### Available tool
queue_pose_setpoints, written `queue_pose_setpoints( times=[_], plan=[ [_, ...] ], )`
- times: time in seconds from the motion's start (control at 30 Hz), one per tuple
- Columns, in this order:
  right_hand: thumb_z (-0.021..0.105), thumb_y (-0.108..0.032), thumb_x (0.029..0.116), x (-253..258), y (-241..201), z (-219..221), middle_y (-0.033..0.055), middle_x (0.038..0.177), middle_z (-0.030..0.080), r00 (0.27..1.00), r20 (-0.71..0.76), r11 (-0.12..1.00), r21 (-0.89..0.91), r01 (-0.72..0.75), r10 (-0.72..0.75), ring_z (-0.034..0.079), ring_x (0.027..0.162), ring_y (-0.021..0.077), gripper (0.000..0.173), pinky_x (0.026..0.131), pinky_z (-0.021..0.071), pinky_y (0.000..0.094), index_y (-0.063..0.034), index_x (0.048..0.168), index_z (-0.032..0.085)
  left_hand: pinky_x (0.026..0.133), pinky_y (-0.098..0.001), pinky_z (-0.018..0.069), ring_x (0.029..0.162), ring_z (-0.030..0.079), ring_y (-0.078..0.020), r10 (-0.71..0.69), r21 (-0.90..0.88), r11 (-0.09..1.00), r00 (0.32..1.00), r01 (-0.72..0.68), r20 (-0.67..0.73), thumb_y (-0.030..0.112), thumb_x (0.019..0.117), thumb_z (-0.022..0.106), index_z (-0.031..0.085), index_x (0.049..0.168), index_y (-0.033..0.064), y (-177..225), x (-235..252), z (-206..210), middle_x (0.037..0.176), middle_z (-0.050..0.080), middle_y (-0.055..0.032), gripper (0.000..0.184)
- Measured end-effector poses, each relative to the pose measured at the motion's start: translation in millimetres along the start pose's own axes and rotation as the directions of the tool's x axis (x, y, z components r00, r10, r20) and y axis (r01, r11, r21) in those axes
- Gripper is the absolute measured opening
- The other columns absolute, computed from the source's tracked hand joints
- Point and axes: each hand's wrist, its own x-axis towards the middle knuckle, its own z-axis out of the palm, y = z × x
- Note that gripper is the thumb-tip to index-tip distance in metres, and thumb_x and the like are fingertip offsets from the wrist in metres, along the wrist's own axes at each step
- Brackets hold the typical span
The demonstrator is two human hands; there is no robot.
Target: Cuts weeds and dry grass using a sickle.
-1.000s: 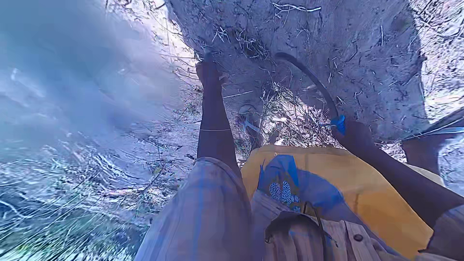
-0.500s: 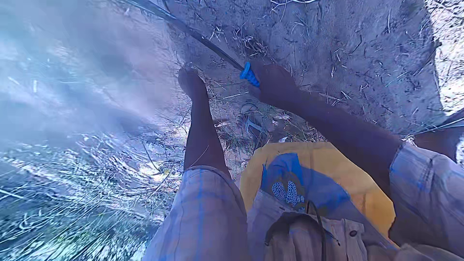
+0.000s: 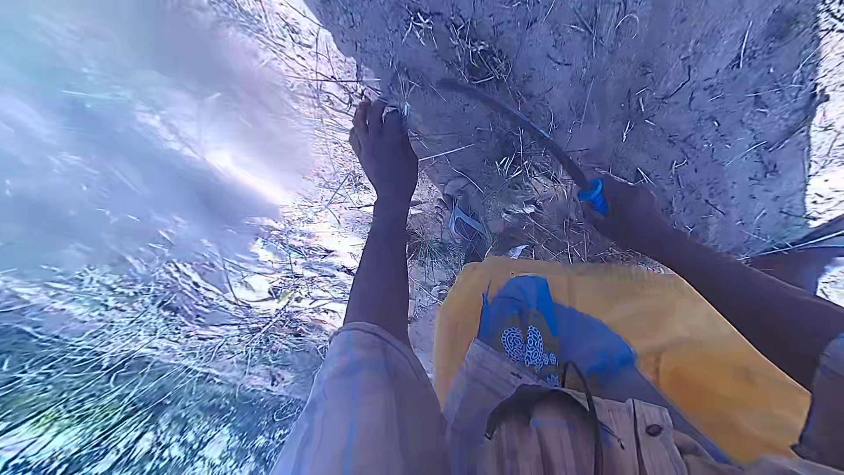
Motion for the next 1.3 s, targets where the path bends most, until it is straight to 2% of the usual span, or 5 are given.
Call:
queue_pose_setpoints(
  times=[0.47, 0.8, 1.0, 1.13, 1.3],
  plan=[
    [0.056, -0.02, 0.103, 101.5, -168.7, -9.4, 0.0224, 0.105, 0.068, 0.854, 0.062, 0.856, 0.026, 0.517, -0.517, 0.068, 0.1, 0.0424, 0.038, 0.082, 0.052, 0.057, 0.001, 0.135, 0.052, 0.109, -0.0634, 0.0401, 0.132, 0.054, -0.0478, -0.548, 0.114, 0.835, 0.799, 0.538, 0.246, 0.014, 0.1108, 0.03, 0.057, 0.132, -0.0108, -51.6, -8.0, -18.2, 0.135, 0.059, -0.0348, 0.043],
    [0.061, -0.022, 0.1035, 37.4, 48.2, -39.2, 0.0341, 0.097, 0.065, 0.976, 0.159, 0.94, -0.329, -0.091, 0.15, 0.064, 0.093, 0.0584, 0.032, 0.071, 0.047, 0.0715, 0.0053, 0.12, 0.055, 0.1, -0.0642, 0.0472, 0.116, 0.064, -0.0499, -0.308, -0.234, 0.859, 0.824, 0.456, 0.475, 0.014, 0.1117, 0.037, 0.055, 0.136, -0.0098, 39.6, -106.0, 57.7, 0.12, 0.065, -0.0345, 0.038],
    [0.061, -0.016, 0.1001, 19.4, 16.5, -65.9, 0.0362, 0.088, 0.063, 0.995, -0.022, 0.976, -0.194, 0.095, -0.101, 0.063, 0.082, 0.0593, 0.033, 0.066, 0.0437, 0.0716, 0.0133, 0.113, 0.055, 0.077, -0.03, 0.0475, 0.079, 0.055, -0.0143, -0.713, -0.721, 0.45, 0.698, 0.527, 0.066, 0.016, 0.113, 0.027, 0.058, 0.117, -0.0049, 36.5, -72.7, 57.8, 0.089, 0.055, -0.009, 0.038],
    [0.057, -0.02, 0.1004, 36.9, -11.8, -49.9, 0.0348, 0.091, 0.064, 0.947, -0.178, 0.964, -0.062, 0.259, -0.266, 0.065, 0.082, 0.0569, 0.038, 0.068, 0.0458, 0.0696, 0.0131, 0.118, 0.056, 0.106, -0.0547, 0.047, 0.136, 0.051, -0.0341, -0.686, -0.827, -0.121, 0.557, 0.549, 0.469, 0.056, 0.1108, 0.022, 0.027, 0.16, 0.0077, 21.4, -10.4, 35.9, 0.156, 0.041, -0.021, 0.069],
    [0.056, -0.02, 0.0986, 46.0, -37.0, -25.3, 0.0299, 0.087, 0.066, 0.891, -0.312, 0.937, 0.009, 0.349, -0.328, 0.067, 0.078, 0.0493, 0.036, 0.066, 0.0487, 0.0629, 0.0116, 0.117, 0.058, 0.1, -0.0535, 0.0517, 0.131, 0.053, -0.0326, -0.638, -0.786, -0.227, 0.522, 0.575, 0.566, 0.04, 0.1106, 0.036, 0.036, 0.154, 0.0092, 48.2, 42.0, 37.1, 0.15, 0.046, -0.0204, 0.053]
  ],
)
